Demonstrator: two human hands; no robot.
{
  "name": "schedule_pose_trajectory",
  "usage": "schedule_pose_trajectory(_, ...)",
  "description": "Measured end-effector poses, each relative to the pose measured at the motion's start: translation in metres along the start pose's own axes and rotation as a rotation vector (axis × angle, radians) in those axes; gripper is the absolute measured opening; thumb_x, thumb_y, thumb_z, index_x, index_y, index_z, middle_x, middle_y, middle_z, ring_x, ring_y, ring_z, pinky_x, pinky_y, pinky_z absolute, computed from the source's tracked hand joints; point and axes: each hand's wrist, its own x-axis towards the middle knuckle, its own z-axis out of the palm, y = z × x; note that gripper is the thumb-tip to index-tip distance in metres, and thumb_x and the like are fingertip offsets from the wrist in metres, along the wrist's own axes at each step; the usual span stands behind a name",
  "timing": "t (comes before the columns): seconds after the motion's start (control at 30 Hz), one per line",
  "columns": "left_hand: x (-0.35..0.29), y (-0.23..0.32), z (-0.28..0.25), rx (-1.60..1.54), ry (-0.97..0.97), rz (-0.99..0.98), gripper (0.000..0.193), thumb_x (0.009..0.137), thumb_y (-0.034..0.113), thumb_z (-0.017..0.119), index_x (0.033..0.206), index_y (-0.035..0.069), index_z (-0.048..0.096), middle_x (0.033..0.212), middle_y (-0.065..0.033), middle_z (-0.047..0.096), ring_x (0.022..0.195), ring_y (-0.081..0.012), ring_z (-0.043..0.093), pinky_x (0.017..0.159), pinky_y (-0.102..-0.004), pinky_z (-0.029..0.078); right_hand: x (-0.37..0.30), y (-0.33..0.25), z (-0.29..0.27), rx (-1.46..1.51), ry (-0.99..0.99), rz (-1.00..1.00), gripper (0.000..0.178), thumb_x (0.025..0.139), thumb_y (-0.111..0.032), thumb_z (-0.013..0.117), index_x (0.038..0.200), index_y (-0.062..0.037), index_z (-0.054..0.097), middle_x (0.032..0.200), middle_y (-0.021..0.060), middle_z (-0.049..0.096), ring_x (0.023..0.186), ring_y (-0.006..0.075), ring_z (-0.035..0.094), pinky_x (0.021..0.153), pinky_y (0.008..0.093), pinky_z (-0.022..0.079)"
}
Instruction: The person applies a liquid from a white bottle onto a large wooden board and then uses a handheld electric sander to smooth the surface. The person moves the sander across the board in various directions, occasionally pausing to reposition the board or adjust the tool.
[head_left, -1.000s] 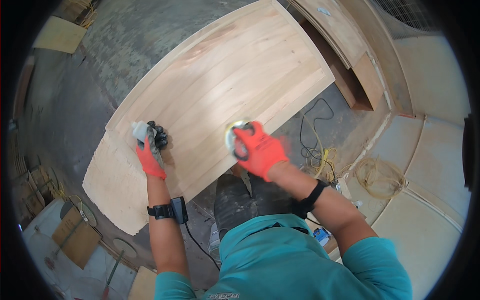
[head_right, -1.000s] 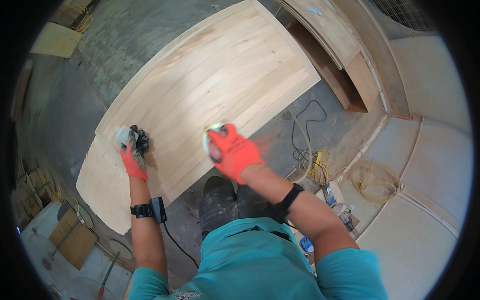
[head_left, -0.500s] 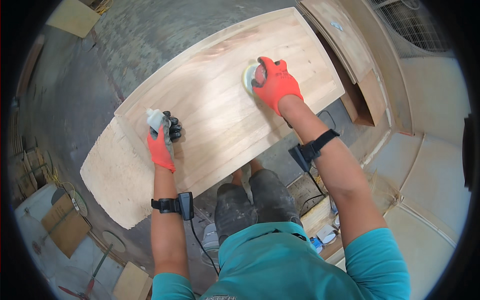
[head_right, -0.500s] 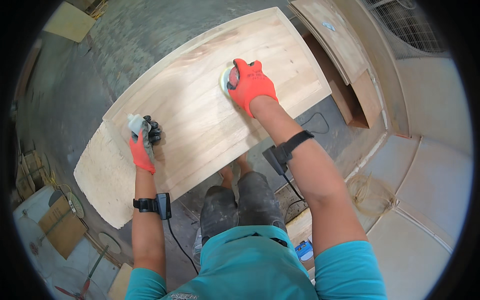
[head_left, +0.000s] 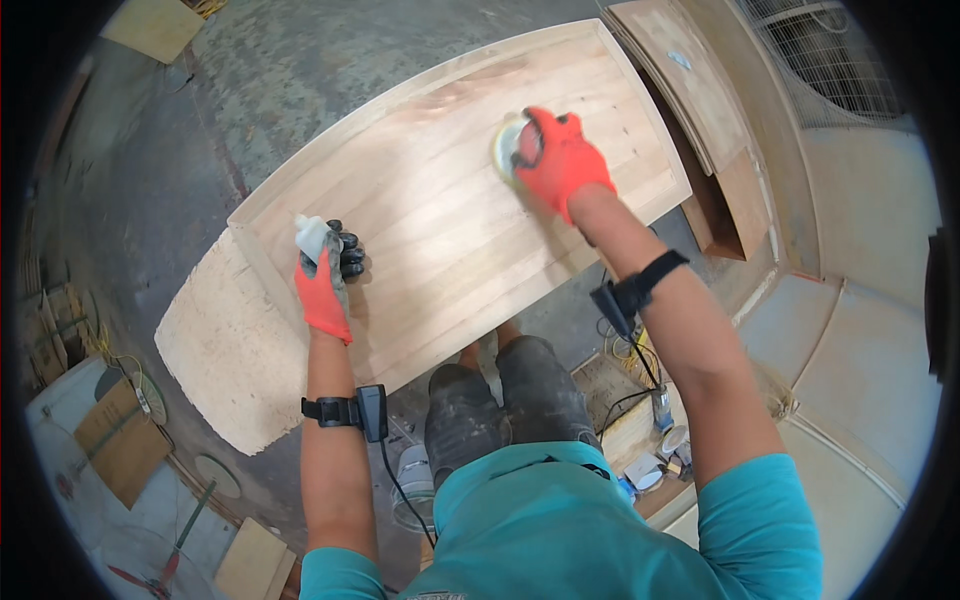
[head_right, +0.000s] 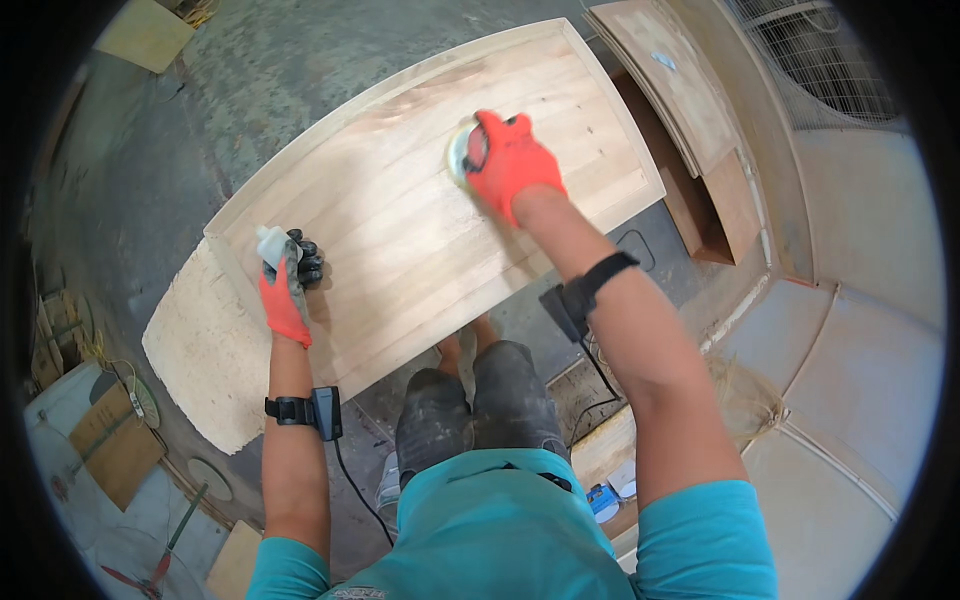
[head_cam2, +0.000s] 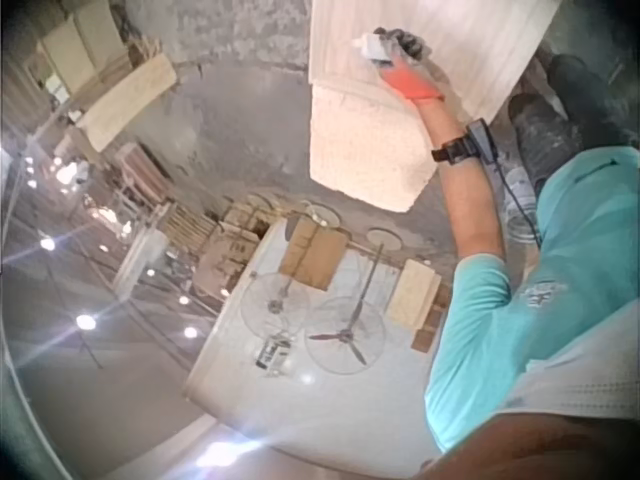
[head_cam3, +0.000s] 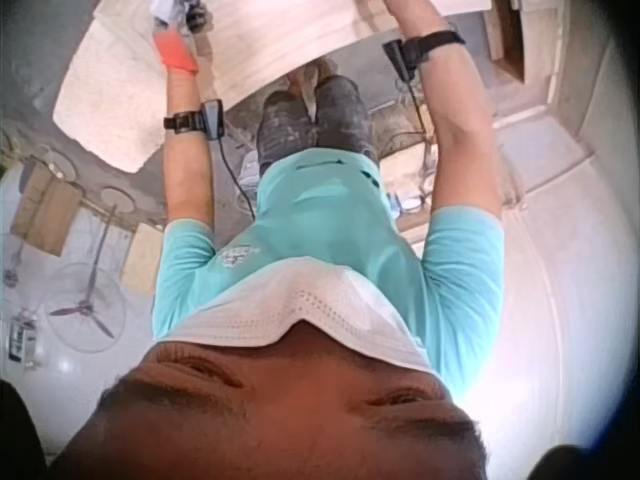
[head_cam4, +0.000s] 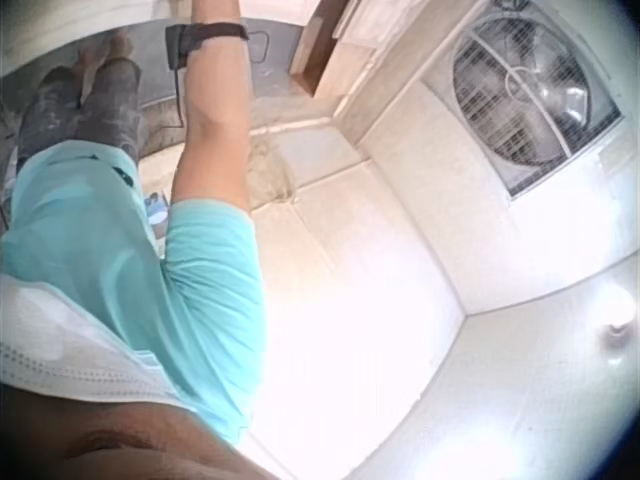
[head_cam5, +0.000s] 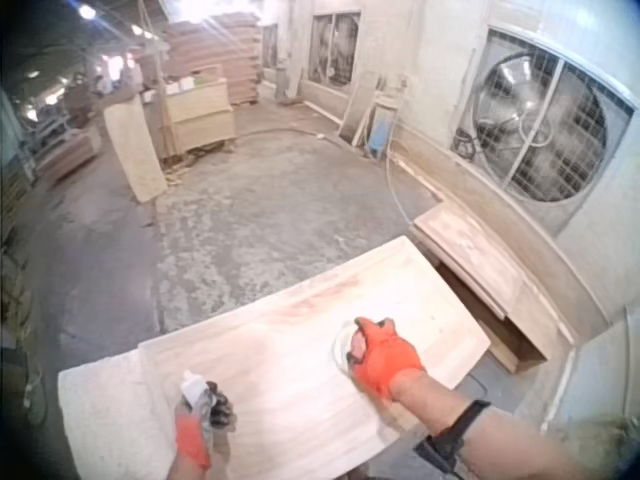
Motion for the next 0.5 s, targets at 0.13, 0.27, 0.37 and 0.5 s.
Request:
schedule_pose_trajectory(0.13,-0.005,0.002,0.003,0.002,0.02,0.002,0.027,0.101,0.019,0.064,0.119,0.0,0.063,0.091,-0.0062,0.067,0.069,-0.0118,0.063,0.059,-0.0239,0.05,0.01,0.014,-0.011,0.06,0.063,0.134,0.065,0.088,-0.036,0.069,0.147,-0.0252,0.045,0.142,0.0201,0.044,0.117,0.0389,0.062,0.097,0.0455,0.053)
schedule_pose_trajectory(0.27,-0.003,-0.001,0.001,-0.063,0.014,0.016,0.027,0.102,0.018,0.064,0.12,-0.001,0.062,0.089,-0.0065,0.065,0.069,-0.0118,0.061,0.059,-0.0237,0.049,-0.046,-0.008,0.032,0.042,0.002,-0.088,0.065,0.085,-0.036,0.072,0.145,-0.0257,0.048,0.141,0.0198,0.045,0.116,0.039,0.062,0.097,0.0454,0.053)
schedule_pose_trajectory(0.37,-0.003,0.005,0.003,-0.068,-0.003,-0.021,0.028,0.102,0.019,0.064,0.12,-0.002,0.061,0.088,-0.0069,0.065,0.07,-0.0123,0.061,0.059,-0.0236,0.049,-0.071,-0.048,0.051,0.074,-0.107,-0.231,0.059,0.09,-0.032,0.065,0.146,-0.0297,0.048,0.145,0.0192,0.044,0.118,0.0365,0.061,0.097,0.0448,0.053)
schedule_pose_trajectory(0.5,-0.003,0.009,0.0,-0.082,0.021,-0.047,0.03,0.102,0.02,0.064,0.12,-0.003,0.06,0.085,-0.0071,0.064,0.066,-0.0123,0.061,0.055,-0.0233,0.047,-0.052,-0.118,0.043,0.071,-0.206,-0.354,0.063,0.086,-0.027,0.072,0.144,-0.0264,0.048,0.141,0.0191,0.046,0.114,0.0383,0.063,0.094,0.0447,0.055)
